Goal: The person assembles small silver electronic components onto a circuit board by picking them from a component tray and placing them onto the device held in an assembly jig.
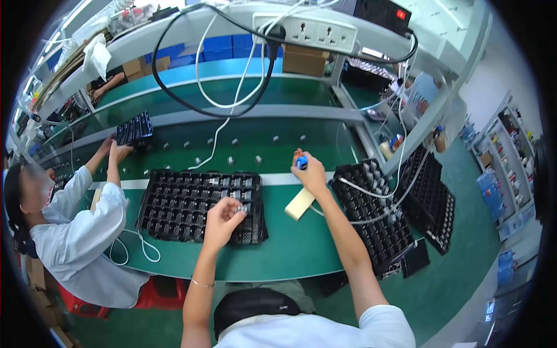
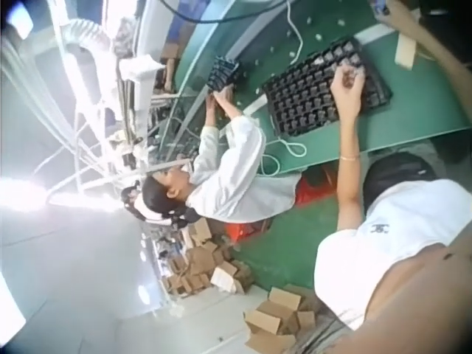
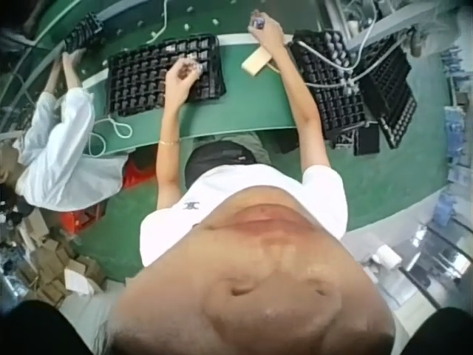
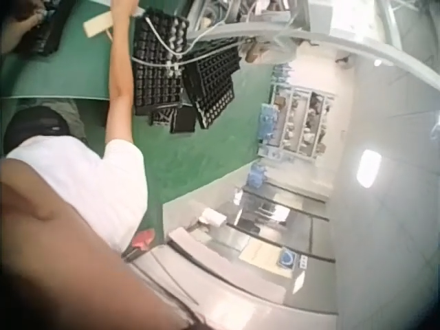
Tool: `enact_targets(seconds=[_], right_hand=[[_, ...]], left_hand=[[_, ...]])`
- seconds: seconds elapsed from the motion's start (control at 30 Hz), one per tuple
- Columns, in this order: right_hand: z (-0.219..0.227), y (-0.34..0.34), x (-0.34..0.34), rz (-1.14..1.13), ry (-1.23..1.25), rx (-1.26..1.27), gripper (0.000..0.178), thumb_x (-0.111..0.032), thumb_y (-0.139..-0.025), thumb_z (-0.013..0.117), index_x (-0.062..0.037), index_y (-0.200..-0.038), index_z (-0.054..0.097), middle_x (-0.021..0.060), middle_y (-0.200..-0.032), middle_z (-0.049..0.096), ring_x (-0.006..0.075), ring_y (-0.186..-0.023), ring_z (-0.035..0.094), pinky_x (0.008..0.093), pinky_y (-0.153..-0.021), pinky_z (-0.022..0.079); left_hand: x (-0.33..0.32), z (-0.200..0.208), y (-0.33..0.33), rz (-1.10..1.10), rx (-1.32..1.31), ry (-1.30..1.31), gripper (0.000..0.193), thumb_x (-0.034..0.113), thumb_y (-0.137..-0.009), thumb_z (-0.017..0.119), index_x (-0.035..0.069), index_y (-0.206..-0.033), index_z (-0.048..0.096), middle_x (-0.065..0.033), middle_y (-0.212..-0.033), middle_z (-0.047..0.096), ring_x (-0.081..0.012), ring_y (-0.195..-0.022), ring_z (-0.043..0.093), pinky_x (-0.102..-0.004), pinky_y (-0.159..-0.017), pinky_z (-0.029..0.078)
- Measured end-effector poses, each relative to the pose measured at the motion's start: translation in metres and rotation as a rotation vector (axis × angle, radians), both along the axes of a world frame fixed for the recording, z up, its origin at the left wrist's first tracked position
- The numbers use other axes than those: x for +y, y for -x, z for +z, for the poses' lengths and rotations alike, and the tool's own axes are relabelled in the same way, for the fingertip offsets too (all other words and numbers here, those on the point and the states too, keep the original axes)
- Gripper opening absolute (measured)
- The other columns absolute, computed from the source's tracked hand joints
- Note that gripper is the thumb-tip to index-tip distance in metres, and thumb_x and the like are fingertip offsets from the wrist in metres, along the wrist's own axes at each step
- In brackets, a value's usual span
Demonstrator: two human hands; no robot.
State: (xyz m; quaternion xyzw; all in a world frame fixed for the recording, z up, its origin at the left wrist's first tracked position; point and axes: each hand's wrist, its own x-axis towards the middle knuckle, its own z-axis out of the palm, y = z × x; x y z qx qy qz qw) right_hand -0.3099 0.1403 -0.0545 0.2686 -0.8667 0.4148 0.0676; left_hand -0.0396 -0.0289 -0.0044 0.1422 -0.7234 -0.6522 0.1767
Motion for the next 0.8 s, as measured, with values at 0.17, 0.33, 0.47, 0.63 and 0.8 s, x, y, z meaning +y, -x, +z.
enact_targets(seconds=[0.17, 0.33, 0.47, 0.63, 0.8], right_hand=[[-0.001, 0.028, -0.041, 0.027, -0.128, 0.021, 0.034, -0.026, -0.072, 0.071, -0.0058, -0.097, 0.060, 0.0229, -0.085, 0.066, 0.0441, -0.084, 0.063, 0.0504, -0.073, 0.051], [0.002, 0.036, -0.047, 0.059, -0.112, 0.100, 0.034, -0.028, -0.072, 0.072, -0.0051, -0.095, 0.062, 0.0224, -0.082, 0.066, 0.0435, -0.081, 0.063, 0.0478, -0.071, 0.052], [0.019, 0.004, -0.036, 0.314, 0.312, -0.187, 0.028, -0.029, -0.081, 0.071, -0.0052, -0.094, 0.063, 0.0114, -0.077, 0.067, 0.0256, -0.065, 0.064, 0.0359, -0.061, 0.051], [0.077, -0.122, 0.005, 0.546, 0.685, -0.875, 0.028, -0.025, -0.091, 0.065, -0.0037, -0.109, 0.061, 0.0007, -0.076, 0.061, 0.0046, -0.045, 0.047, 0.0193, -0.037, 0.033], [0.082, -0.152, 0.029, 0.500, 0.791, -0.906, 0.027, -0.024, -0.092, 0.064, -0.0038, -0.109, 0.061, 0.0015, -0.080, 0.063, 0.0058, -0.053, 0.054, 0.0195, -0.039, 0.037]], left_hand=[[0.000, 0.011, -0.003, 0.054, 0.049, 0.015, 0.010, 0.003, -0.087, 0.064, 0.000, -0.096, 0.064, 0.0033, -0.080, 0.059, -0.0026, -0.070, 0.053, -0.0178, -0.059, 0.042], [-0.007, 0.000, 0.004, 0.058, 0.094, 0.035, 0.016, 0.005, -0.088, 0.064, 0.001, -0.103, 0.067, 0.0020, -0.082, 0.064, -0.0025, -0.069, 0.053, -0.0179, -0.057, 0.042], [0.003, 0.019, 0.008, 0.095, 0.131, -0.081, 0.018, 0.006, -0.087, 0.068, 0.000, -0.103, 0.063, -0.0027, -0.081, 0.067, -0.0037, -0.061, 0.056, -0.0172, -0.051, 0.042], [0.034, 0.027, 0.011, 0.079, 0.225, -0.041, 0.016, 0.008, -0.085, 0.072, 0.001, -0.095, 0.061, -0.0031, -0.080, 0.066, -0.0053, -0.065, 0.058, -0.0181, -0.055, 0.046], [0.057, 0.024, 0.016, -0.010, 0.222, -0.047, 0.016, 0.006, -0.085, 0.072, 0.000, -0.094, 0.061, -0.0030, -0.081, 0.065, -0.0051, -0.066, 0.058, -0.0185, -0.056, 0.046]])
